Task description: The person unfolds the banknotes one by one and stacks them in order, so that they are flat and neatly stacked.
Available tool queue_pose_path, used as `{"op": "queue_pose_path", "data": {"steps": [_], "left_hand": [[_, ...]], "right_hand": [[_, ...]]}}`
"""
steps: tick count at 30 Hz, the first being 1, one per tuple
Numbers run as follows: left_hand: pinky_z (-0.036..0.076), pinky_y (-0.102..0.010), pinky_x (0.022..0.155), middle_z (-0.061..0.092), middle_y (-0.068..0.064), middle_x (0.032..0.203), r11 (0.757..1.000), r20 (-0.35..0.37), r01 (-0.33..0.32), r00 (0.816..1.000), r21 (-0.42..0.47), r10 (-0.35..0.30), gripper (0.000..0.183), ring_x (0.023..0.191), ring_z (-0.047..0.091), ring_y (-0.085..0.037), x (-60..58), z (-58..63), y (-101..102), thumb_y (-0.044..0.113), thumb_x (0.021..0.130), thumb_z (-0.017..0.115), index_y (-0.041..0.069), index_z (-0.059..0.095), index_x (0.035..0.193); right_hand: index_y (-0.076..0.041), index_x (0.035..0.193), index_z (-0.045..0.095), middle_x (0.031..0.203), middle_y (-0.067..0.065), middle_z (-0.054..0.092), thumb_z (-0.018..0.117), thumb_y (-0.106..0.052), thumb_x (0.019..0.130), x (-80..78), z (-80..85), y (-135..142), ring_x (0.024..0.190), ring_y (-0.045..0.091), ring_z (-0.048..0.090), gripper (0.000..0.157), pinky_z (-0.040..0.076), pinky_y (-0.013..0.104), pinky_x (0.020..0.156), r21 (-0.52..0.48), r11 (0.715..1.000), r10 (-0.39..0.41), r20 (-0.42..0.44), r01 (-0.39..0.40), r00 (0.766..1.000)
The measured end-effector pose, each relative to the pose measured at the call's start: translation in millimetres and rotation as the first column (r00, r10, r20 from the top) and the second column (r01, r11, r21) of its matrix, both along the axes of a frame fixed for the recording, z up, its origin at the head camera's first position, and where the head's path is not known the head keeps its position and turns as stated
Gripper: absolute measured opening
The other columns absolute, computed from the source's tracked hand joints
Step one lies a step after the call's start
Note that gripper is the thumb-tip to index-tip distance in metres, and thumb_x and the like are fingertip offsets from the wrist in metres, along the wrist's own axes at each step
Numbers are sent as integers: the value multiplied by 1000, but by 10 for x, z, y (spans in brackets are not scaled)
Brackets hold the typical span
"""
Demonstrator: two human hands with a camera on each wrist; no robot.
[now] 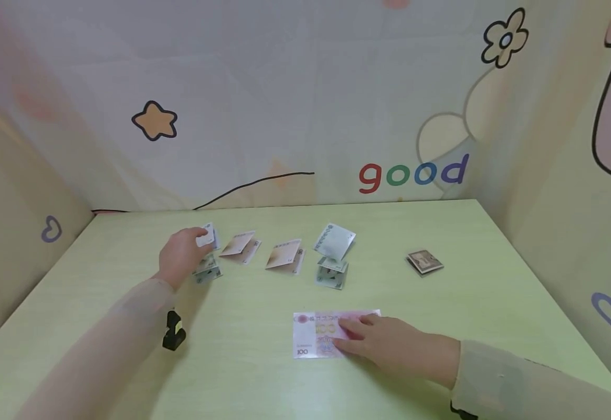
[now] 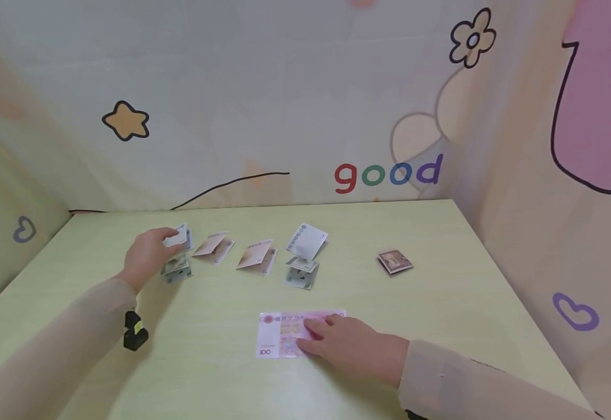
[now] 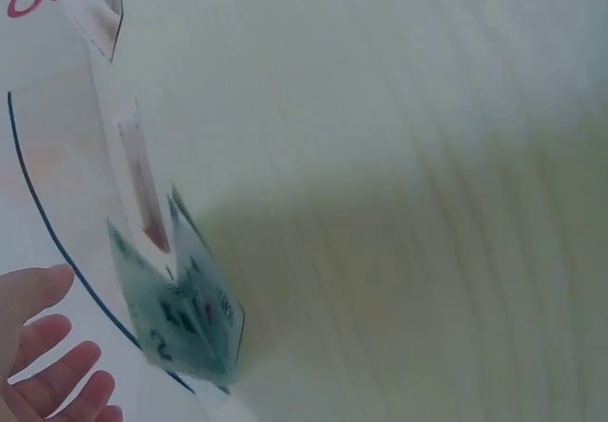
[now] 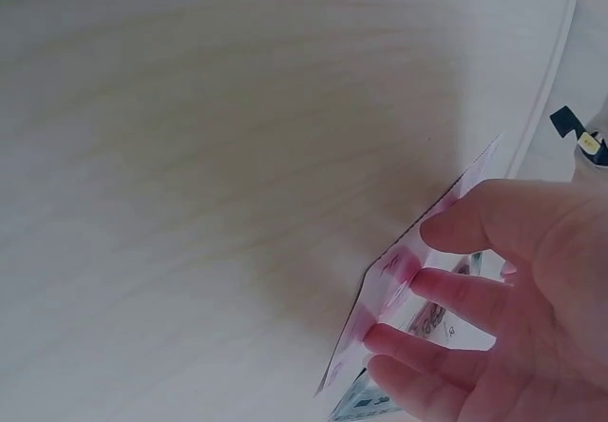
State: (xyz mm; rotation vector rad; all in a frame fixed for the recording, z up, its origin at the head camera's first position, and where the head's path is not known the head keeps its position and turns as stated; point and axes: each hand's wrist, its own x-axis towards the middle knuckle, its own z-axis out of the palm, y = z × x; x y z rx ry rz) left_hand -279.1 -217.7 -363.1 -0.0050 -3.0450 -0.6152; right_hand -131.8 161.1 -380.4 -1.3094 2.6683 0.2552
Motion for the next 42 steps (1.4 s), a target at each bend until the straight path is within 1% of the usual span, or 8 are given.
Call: {"op": "queue_pose_path", "data": {"steps": [10,19,25,29,33,38,40,42], "left_hand": [[42,-51,88,47,-22,134,994,53,-94,994,63,91,50,118,46,-38,-104,-48,100,24,90,61,2,48,132],[48,-48,77,51,-22,129,991,53,-131,990,-22,132,49,105,54,-36,-244,-195,84,26,89,62,1,51,130],[49,-48,75,55,-22,125,988,36,-137,989,-75,140,45,98,57,-33,-277,-238,48,24,91,59,-1,53,127],[48,-45,70,59,-21,119,988,37,-128,991,-92,131,39,88,57,-29,-285,-234,28,24,92,56,-1,58,122],[47,-39,59,65,-20,104,983,-35,-110,994,-146,106,28,74,57,-25,-280,-209,5,20,93,51,0,65,108],[44,-40,45,63,-19,83,935,-130,-45,991,-351,-2,13,63,58,-27,-249,-140,-65,7,90,54,-2,64,91],[44,-40,43,62,-19,80,919,-145,-32,989,-393,-27,11,63,59,-28,-234,-102,-96,4,89,55,-3,63,90],[44,-40,42,62,-19,79,920,-167,-39,985,-390,-30,11,62,59,-28,-219,-67,-130,2,88,54,-3,63,88]], "right_hand": [[-28,137,49,141,5,44,57,-18,92,6,13,-5,116,33,49,47,48,43,85,-9,1000,-19,11,19,1000],[-28,137,49,140,4,44,56,-19,93,15,14,-3,115,33,50,46,48,43,86,-7,1000,-21,10,21,1000],[-28,137,49,141,4,44,55,-19,93,13,16,-4,117,32,49,45,47,44,87,-6,1000,-25,21,25,999],[-28,137,49,141,4,44,56,-19,93,7,8,-4,117,32,48,46,47,43,88,5,1000,-25,13,25,1000],[-29,137,48,142,4,43,56,-18,92,-1,0,-9,117,32,48,47,47,43,88,14,999,-30,11,30,999],[-28,136,50,140,5,45,56,-17,92,2,5,-15,114,34,50,45,48,44,85,-1,1000,-18,5,18,1000],[-27,135,51,139,5,46,57,-17,92,2,11,-16,112,34,51,44,49,43,84,-4,1000,-9,-4,9,1000],[-28,135,51,139,5,46,57,-17,92,-6,16,-18,112,34,52,44,49,43,84,2,1000,-7,-7,7,1000]]}}
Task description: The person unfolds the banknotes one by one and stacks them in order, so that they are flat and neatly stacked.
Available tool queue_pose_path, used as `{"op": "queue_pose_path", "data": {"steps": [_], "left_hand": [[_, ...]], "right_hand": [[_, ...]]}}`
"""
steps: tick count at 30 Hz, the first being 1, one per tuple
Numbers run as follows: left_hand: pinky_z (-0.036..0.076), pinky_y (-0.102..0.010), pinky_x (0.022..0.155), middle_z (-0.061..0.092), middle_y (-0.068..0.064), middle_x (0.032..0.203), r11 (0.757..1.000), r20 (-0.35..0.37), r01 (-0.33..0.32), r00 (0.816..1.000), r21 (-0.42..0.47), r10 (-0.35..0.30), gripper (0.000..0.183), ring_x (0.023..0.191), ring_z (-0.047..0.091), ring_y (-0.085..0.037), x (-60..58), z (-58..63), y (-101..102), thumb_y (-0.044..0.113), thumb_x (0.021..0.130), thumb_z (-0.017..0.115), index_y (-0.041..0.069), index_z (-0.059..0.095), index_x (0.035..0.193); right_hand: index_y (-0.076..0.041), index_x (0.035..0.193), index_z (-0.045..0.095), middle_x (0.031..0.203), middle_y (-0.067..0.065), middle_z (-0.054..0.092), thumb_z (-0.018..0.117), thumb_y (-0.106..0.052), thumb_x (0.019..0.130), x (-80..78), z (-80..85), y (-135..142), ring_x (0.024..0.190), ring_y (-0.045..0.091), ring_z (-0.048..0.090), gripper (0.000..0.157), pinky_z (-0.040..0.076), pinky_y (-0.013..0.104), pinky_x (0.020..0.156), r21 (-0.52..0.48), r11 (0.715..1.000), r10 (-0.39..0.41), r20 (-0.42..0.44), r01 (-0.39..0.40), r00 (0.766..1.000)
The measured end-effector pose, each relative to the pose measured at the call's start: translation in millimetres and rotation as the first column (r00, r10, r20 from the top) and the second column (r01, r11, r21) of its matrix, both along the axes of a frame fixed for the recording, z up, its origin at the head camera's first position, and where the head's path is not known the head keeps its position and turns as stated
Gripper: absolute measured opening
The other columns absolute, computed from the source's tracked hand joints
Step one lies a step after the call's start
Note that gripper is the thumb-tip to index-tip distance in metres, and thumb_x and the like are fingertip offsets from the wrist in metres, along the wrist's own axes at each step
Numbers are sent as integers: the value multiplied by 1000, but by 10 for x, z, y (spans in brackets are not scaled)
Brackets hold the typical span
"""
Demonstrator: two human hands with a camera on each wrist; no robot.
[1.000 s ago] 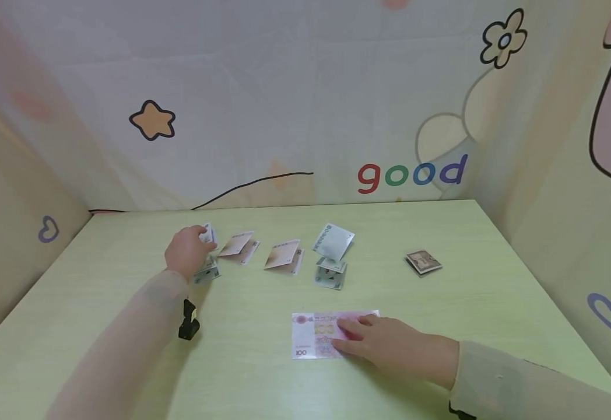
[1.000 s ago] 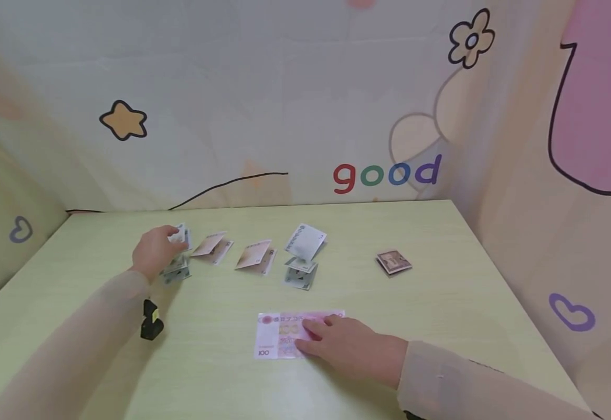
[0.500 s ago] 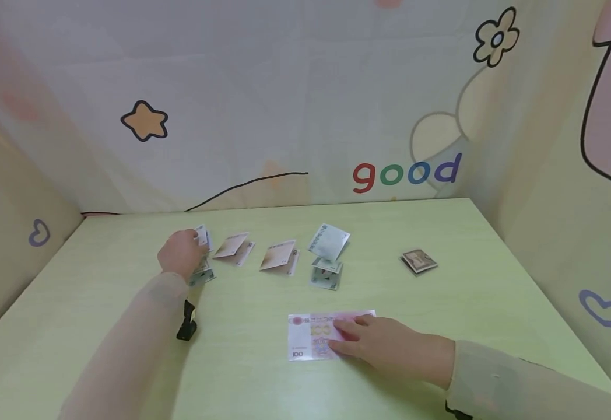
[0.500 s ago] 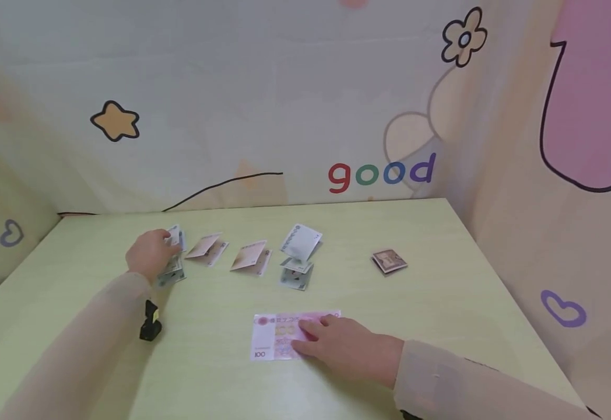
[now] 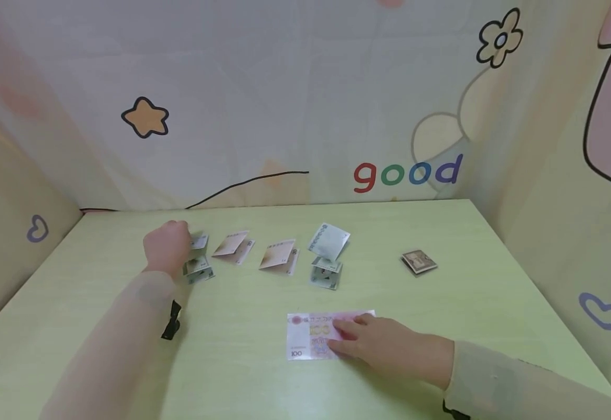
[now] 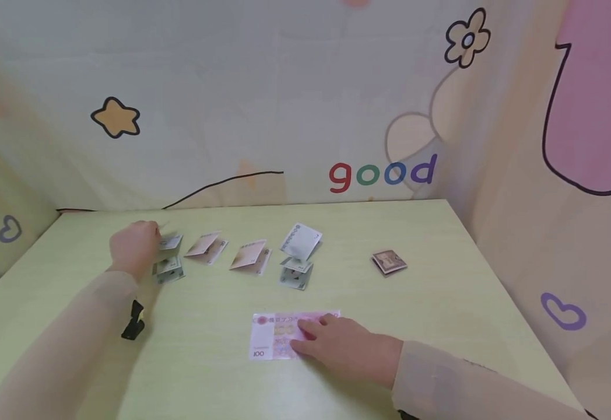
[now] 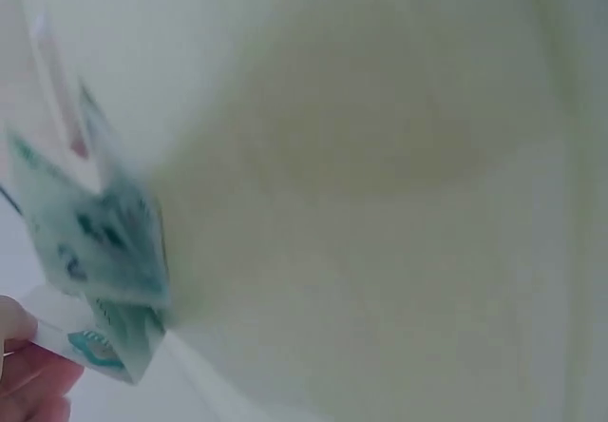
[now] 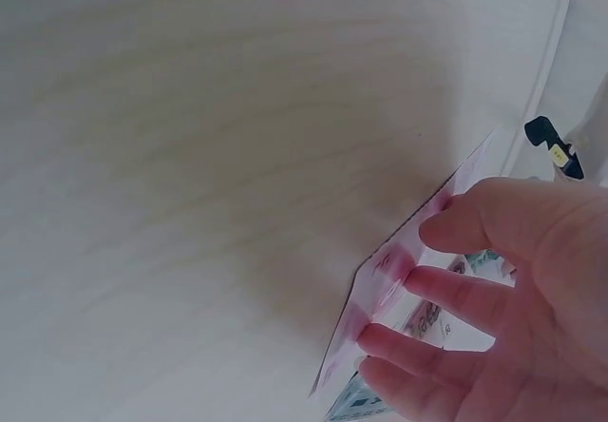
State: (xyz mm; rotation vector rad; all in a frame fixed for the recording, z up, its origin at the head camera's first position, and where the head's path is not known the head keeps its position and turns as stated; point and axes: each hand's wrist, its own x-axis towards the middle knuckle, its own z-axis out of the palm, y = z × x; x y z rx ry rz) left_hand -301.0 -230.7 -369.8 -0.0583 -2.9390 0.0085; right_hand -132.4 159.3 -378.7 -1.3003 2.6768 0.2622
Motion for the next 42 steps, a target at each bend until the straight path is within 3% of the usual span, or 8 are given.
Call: {"op": "queue_pose_path", "data": {"steps": [9,16,20,25,30,35,39,42], "left_hand": [[45,-43,49,65,-25,83,981,-154,-2,987,193,33,19,61,58,-30,88,128,-172,6,92,50,-7,63,96],[48,-48,69,63,-27,104,905,-182,-38,975,425,127,32,85,62,-38,178,255,-204,10,95,44,-9,58,117],[48,-32,63,63,-26,107,800,-146,-60,972,597,182,38,90,63,-35,251,344,-228,16,97,39,-8,56,122],[47,-11,59,61,-21,115,583,-47,-100,972,806,232,43,72,62,-4,352,421,-250,25,98,42,-3,53,129],[49,-14,65,57,-19,123,388,16,-113,969,915,246,45,73,60,3,496,452,-180,30,96,48,2,52,132],[50,-16,67,57,-11,118,250,84,-137,974,959,210,46,74,63,2,695,463,-35,28,95,52,2,51,133],[51,-17,66,60,-3,105,205,85,-116,984,972,155,45,72,65,0,821,441,138,25,95,53,-1,52,131],[51,-17,66,61,-2,101,210,77,-97,992,973,100,44,70,65,0,900,413,286,24,95,53,-3,52,129]], "right_hand": [[-27,135,51,138,5,47,59,-18,91,-25,29,-12,119,30,47,45,46,42,90,10,1000,0,18,0,1000],[-25,132,54,136,8,48,61,-17,90,-57,51,-18,123,28,45,44,43,40,95,-34,999,15,41,-14,999],[-25,130,56,133,9,49,62,-16,90,-91,38,-37,122,26,46,41,42,40,95,-67,998,3,60,1,998],[-25,125,59,131,9,50,63,-14,88,-113,49,-55,119,26,47,39,44,40,94,-79,997,-12,84,19,996],[-24,124,60,131,10,50,64,-13,88,-112,74,-62,119,27,48,38,44,40,93,-97,995,-13,102,23,995],[-22,123,61,131,10,49,63,-15,89,-124,61,-71,119,26,48,34,42,39,96,-118,993,-2,110,15,994],[-21,122,62,131,9,50,62,-18,90,-126,44,-62,119,25,48,32,43,39,95,-132,991,3,112,11,994],[-20,120,62,131,8,51,63,-16,89,-127,46,-41,118,25,49,32,44,40,94,-154,987,-20,128,40,992]]}}
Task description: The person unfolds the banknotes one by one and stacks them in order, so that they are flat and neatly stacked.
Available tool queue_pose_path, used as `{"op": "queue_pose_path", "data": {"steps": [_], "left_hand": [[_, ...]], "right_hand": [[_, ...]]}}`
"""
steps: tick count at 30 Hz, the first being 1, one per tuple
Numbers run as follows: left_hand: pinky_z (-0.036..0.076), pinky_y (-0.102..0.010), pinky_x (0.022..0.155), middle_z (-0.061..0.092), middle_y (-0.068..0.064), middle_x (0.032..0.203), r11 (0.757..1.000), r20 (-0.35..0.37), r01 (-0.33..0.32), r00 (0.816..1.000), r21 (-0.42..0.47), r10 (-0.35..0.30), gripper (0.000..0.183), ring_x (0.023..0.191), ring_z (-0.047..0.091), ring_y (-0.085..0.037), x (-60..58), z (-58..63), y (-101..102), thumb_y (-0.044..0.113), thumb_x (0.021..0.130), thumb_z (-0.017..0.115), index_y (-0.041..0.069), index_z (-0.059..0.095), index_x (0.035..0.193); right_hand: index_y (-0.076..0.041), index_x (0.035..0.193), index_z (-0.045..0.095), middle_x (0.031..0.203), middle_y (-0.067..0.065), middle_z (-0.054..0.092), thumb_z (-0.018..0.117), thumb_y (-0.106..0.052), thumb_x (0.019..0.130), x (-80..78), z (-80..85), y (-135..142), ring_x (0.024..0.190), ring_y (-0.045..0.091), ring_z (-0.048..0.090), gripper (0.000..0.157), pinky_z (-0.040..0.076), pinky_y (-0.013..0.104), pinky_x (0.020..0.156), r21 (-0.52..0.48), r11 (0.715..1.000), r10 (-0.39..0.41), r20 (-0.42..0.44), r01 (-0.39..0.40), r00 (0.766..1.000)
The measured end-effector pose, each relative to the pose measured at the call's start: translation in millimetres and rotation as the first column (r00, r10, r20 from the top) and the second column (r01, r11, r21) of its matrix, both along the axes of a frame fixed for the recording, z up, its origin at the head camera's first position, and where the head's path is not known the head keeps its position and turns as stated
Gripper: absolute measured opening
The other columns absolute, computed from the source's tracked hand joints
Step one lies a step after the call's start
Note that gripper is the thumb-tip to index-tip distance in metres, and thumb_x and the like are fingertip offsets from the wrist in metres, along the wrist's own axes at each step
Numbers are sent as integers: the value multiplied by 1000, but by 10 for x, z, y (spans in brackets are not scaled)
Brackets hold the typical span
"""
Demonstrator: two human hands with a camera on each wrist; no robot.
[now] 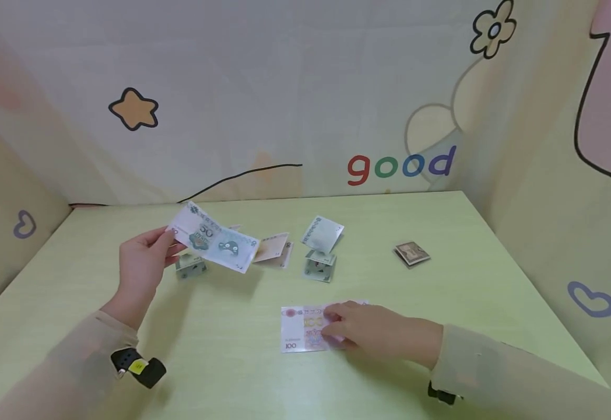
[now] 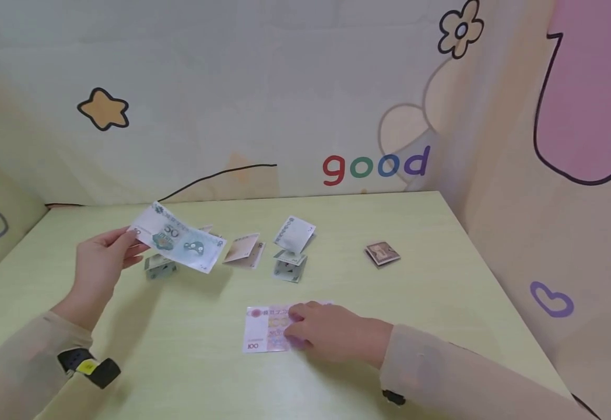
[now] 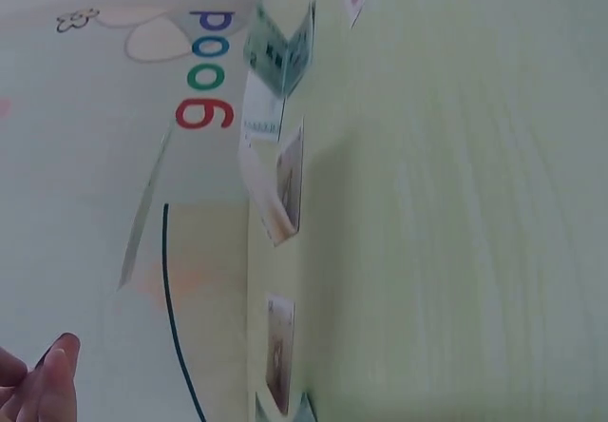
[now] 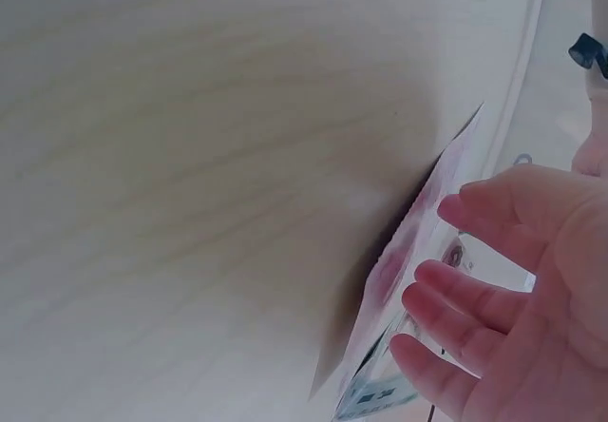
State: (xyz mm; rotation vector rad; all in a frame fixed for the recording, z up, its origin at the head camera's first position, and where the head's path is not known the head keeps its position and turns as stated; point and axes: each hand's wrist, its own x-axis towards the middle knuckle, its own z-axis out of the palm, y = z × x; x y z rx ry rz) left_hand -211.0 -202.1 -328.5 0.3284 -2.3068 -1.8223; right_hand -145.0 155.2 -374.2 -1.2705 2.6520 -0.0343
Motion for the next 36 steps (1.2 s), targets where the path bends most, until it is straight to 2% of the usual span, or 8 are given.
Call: {"op": "queue_pose_path", "data": {"steps": [5,9,11,16,21,25,32,36], "left_hand": [[52,-19,68,64,-4,100,996,12,83,996,30,-83,44,70,65,-2,115,-66,200,23,95,54,-6,52,128],[52,-20,70,65,-11,106,991,34,124,991,56,-126,43,73,66,-4,178,-116,350,23,95,54,-5,53,127],[52,-21,70,65,-14,109,988,42,139,989,70,-142,42,75,67,-5,198,-136,421,23,95,54,-5,53,127],[53,-21,68,65,-18,108,979,44,170,983,113,-176,38,75,68,-8,224,-184,601,18,95,54,-7,55,124],[53,-22,65,64,-22,108,970,33,189,980,152,-196,33,75,68,-10,258,-242,769,11,95,53,-7,57,122],[53,-22,65,65,-22,106,966,40,198,978,168,-207,32,76,69,-13,283,-287,889,10,95,53,-7,57,121],[53,-23,65,65,-20,107,958,65,209,972,198,-226,31,80,69,-18,341,-338,1060,10,95,53,-5,58,122],[53,-23,65,66,-20,104,947,43,223,970,232,-239,31,78,69,-17,375,-346,1134,8,95,53,-5,57,122]], "right_hand": [[-15,122,60,128,8,53,61,-15,90,-30,10,17,115,25,51,33,47,40,89,-69,993,-91,15,92,996],[-8,126,57,126,9,54,59,-19,91,-64,45,10,115,25,52,37,47,41,89,-132,971,-198,29,200,980],[-7,129,55,129,10,53,59,-22,91,-76,73,3,118,26,50,41,44,42,93,-159,947,-272,58,278,961],[-8,136,48,137,9,46,61,-33,90,-85,144,-16,125,27,43,54,39,46,98,-230,863,-431,133,451,893],[-7,141,40,142,10,40,66,-41,85,-91,165,-30,129,29,39,70,37,47,99,-310,814,-463,162,490,872],[-6,144,34,147,9,34,68,-46,81,-95,154,-76,132,27,33,82,36,46,100,-311,818,-459,155,485,875],[0,143,33,146,13,33,70,-50,77,-85,132,-185,131,29,35,90,36,45,100,-269,868,-421,48,418,906],[2,142,33,145,15,34,69,-50,78,-86,110,-211,129,30,37,90,38,44,99,-224,885,-415,20,408,910]]}}
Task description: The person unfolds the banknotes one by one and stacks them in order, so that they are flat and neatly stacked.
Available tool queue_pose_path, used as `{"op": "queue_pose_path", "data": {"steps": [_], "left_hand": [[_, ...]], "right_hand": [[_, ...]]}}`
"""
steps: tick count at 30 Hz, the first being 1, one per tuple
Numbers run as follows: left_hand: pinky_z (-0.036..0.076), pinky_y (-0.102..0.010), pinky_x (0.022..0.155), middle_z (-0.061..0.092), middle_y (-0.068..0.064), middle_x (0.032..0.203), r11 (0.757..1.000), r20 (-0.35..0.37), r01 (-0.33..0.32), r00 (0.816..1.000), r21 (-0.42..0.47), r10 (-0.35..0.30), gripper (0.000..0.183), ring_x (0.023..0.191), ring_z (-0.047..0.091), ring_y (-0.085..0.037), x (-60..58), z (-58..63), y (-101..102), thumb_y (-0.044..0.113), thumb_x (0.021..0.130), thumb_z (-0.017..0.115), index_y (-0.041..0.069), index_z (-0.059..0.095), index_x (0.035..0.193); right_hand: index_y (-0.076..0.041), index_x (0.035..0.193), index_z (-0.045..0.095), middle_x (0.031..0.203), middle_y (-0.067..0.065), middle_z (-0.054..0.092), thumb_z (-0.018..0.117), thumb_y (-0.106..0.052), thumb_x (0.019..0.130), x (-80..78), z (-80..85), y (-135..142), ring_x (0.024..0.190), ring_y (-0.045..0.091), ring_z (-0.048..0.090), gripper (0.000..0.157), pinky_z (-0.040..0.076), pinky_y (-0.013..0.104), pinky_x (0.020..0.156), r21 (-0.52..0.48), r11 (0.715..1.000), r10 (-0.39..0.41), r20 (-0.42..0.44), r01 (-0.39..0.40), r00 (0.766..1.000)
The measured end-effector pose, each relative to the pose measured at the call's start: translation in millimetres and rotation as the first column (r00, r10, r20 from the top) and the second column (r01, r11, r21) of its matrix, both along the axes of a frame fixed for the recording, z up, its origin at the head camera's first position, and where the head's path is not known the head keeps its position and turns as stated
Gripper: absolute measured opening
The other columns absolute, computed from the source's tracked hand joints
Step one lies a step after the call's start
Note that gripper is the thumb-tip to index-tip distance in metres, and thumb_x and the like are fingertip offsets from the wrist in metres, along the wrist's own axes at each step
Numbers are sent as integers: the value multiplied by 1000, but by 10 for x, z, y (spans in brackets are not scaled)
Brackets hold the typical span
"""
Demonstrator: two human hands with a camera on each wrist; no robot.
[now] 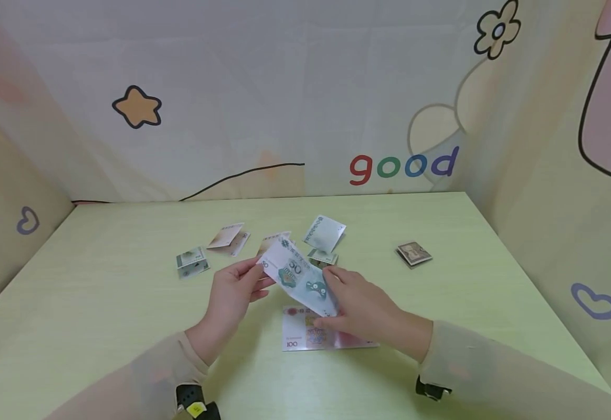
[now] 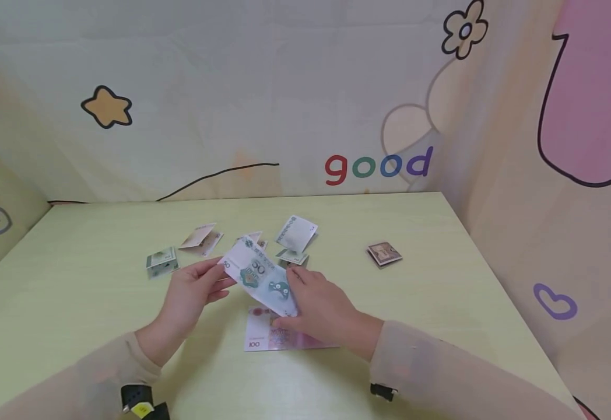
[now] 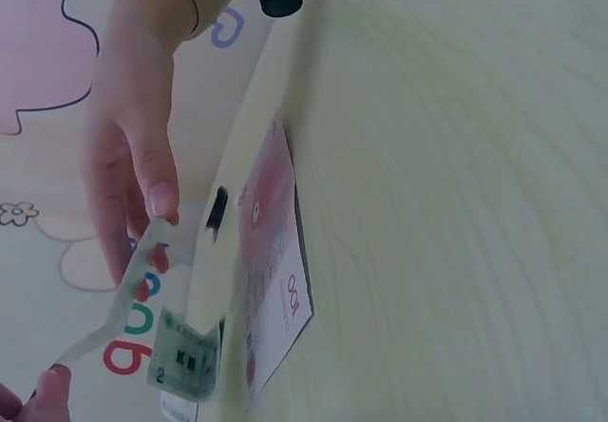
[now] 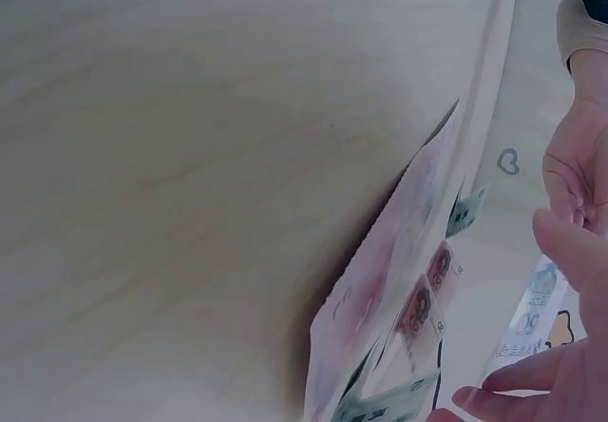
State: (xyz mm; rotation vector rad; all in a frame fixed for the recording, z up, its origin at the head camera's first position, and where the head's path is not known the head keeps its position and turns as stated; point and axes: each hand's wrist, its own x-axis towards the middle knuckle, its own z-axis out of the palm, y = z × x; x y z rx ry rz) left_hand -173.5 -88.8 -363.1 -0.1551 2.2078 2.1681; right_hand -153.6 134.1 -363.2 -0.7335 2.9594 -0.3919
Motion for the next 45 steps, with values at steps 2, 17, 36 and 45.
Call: {"op": "queue_pose_path", "data": {"steps": [2,17,36,45], "left_hand": [[53,-23,65,66,-20,103,1000,-5,5,1000,9,-5,30,78,69,-17,12,3,30,8,95,53,-5,57,122],[54,-29,68,66,-16,105,993,4,96,995,-68,-96,29,83,68,-25,45,-27,30,6,93,54,2,56,122],[40,-25,49,60,1,74,698,24,343,906,-629,-423,53,59,59,-16,49,-55,-53,5,86,65,11,47,136],[36,-21,48,56,3,73,511,87,420,828,-750,-553,32,55,51,-10,151,-86,5,3,87,62,7,64,118]], "right_hand": [[2,142,34,145,15,35,69,-48,80,-1,-8,4,128,31,39,87,38,44,99,3,1000,-1,5,1,1000],[-3,145,29,139,16,42,74,-31,80,-43,-41,141,125,31,41,84,35,45,101,-144,990,7,103,8,995],[-7,141,40,140,11,41,77,-17,76,-23,-12,341,127,31,37,75,33,49,102,-105,993,69,209,-47,976],[-8,138,46,137,11,43,78,-15,75,-23,-24,409,125,32,39,71,32,50,102,-82,992,119,270,-101,955]]}}
